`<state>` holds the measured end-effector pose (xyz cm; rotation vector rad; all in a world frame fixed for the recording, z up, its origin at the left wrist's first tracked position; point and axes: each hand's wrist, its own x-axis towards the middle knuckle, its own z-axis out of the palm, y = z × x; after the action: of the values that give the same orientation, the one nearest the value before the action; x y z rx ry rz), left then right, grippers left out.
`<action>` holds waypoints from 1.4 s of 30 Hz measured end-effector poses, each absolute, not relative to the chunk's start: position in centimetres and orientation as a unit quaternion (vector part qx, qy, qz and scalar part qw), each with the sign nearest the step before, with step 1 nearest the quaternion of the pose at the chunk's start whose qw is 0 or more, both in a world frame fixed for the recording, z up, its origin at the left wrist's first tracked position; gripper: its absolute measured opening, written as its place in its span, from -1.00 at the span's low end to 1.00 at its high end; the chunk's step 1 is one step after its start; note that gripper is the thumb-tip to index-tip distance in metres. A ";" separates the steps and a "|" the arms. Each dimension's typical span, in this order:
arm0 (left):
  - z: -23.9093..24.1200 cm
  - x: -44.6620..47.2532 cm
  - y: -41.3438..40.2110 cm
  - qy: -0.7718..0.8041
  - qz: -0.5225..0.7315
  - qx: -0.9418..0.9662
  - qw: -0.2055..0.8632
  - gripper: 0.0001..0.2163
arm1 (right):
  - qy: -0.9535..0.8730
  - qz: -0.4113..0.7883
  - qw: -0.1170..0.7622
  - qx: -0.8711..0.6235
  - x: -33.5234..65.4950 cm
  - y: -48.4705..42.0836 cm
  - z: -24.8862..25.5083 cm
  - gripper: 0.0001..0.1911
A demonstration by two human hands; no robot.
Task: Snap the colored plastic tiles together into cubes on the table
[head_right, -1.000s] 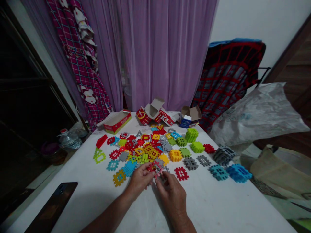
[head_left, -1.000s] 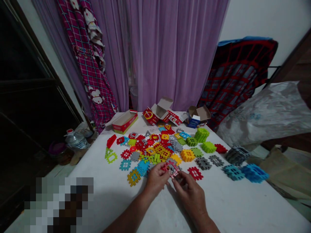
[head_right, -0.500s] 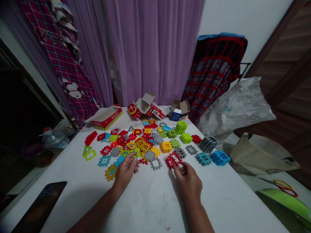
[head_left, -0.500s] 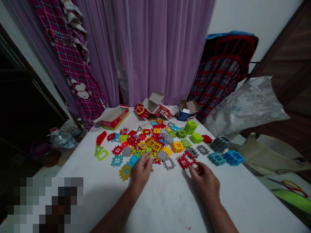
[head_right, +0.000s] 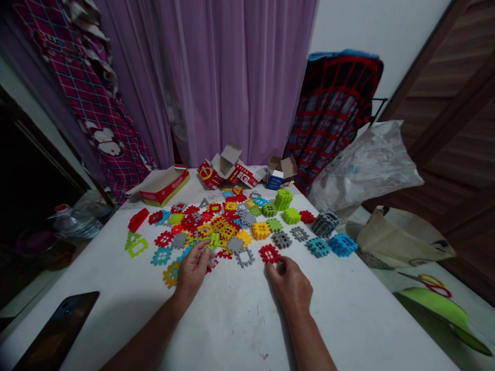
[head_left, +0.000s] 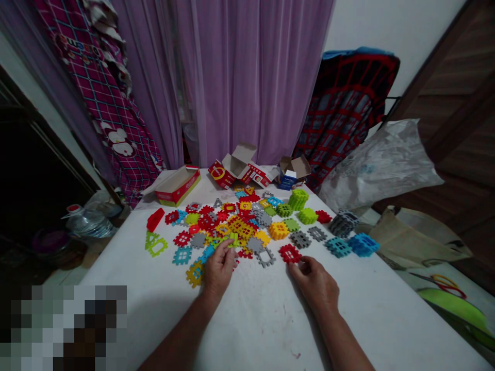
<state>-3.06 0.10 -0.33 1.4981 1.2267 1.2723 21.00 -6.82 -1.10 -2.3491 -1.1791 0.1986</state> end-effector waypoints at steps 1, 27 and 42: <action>-0.3 -3.0 0.0 0.485 0.502 0.594 0.400 -0.67 | -0.432 0.074 0.248 -0.864 21.0 -6.8 -1.1 -0.52; 0.2 -4.1 1.2 0.479 0.538 0.575 0.388 -0.69 | -0.417 0.117 0.195 -0.880 20.6 -7.0 0.0 -0.40; 0.3 -18.2 13.3 0.736 0.258 0.624 0.034 -0.60 | -0.439 0.156 0.163 -0.870 22.1 -7.0 -0.7 -0.34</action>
<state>-18.16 13.34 0.32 1.9204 2.2648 0.7928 22.12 -7.01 -0.74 -2.4800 -1.2522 0.4447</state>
